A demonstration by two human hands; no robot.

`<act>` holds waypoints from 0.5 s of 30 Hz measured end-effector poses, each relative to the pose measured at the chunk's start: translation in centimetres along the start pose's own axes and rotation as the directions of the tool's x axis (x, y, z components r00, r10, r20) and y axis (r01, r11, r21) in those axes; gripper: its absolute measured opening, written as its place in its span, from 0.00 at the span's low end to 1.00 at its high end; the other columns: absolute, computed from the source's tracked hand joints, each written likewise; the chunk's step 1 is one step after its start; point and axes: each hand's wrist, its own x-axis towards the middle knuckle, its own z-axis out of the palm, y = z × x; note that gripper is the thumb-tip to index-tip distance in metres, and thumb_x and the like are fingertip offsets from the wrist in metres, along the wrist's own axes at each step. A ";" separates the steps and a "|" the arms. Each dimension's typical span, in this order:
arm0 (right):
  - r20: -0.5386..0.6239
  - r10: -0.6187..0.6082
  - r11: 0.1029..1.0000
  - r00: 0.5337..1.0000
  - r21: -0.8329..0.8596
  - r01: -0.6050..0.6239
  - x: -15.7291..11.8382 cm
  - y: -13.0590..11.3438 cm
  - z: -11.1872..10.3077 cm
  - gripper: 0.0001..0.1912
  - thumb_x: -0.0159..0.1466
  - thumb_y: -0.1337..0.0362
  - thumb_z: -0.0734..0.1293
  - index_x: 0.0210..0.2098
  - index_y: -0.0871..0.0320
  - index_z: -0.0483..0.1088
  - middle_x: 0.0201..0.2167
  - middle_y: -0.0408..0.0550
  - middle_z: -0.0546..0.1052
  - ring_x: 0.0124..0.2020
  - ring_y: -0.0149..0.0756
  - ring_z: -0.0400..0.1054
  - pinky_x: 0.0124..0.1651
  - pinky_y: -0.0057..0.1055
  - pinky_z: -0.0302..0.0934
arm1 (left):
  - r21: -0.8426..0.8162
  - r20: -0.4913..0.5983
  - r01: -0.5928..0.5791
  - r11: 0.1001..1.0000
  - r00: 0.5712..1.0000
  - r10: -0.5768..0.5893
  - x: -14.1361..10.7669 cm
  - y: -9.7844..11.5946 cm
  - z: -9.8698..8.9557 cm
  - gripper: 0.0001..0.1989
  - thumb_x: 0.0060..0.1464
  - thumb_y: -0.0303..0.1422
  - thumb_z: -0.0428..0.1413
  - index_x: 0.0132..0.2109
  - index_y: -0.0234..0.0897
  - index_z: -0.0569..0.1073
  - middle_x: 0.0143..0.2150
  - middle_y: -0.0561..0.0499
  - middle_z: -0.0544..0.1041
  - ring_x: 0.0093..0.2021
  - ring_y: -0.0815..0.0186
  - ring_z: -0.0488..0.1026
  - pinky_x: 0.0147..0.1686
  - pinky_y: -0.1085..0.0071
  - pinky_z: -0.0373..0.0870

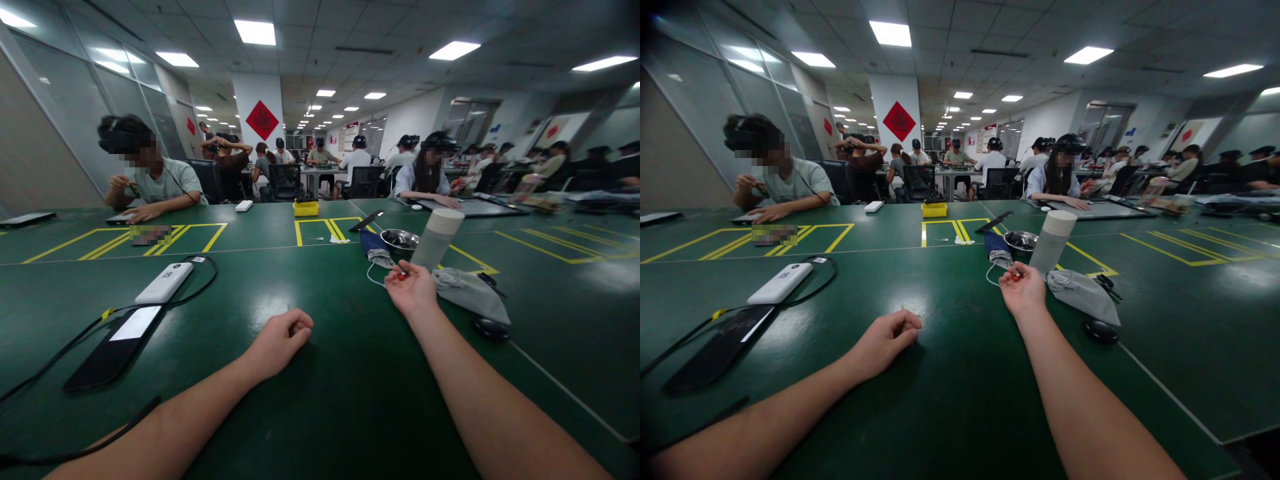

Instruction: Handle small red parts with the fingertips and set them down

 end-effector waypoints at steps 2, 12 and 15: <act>-0.064 -0.066 0.998 0.996 0.002 0.066 1.0 -1.4 -1.3 0.06 0.59 0.63 0.55 0.28 0.57 0.59 0.17 0.37 0.59 0.14 0.24 0.51 0.16 0.22 0.51 | 0.023 0.001 -0.008 1.000 1.000 0.008 0.0 0.0 0.0 0.06 0.54 0.31 0.51 0.39 0.37 0.71 0.27 0.55 0.70 0.29 0.68 0.68 0.33 0.71 0.64; -0.292 -0.482 0.846 0.826 -0.401 0.352 3.3 -2.6 -4.8 0.04 0.54 0.66 0.62 0.24 0.58 0.61 0.10 0.33 0.56 0.10 0.23 0.46 0.11 0.21 0.40 | 0.059 0.010 -0.030 0.998 1.000 0.029 0.0 -0.3 0.1 0.06 0.55 0.31 0.51 0.38 0.36 0.71 0.27 0.55 0.70 0.28 0.69 0.67 0.32 0.72 0.63; -0.244 -0.476 0.831 0.845 -0.439 0.341 3.2 -2.0 -4.9 0.05 0.55 0.65 0.62 0.24 0.57 0.60 0.10 0.33 0.56 0.10 0.23 0.47 0.10 0.21 0.40 | 0.056 0.005 -0.035 0.998 0.999 0.035 -0.1 -0.3 0.1 0.06 0.55 0.31 0.51 0.38 0.36 0.71 0.27 0.55 0.70 0.28 0.68 0.67 0.32 0.72 0.63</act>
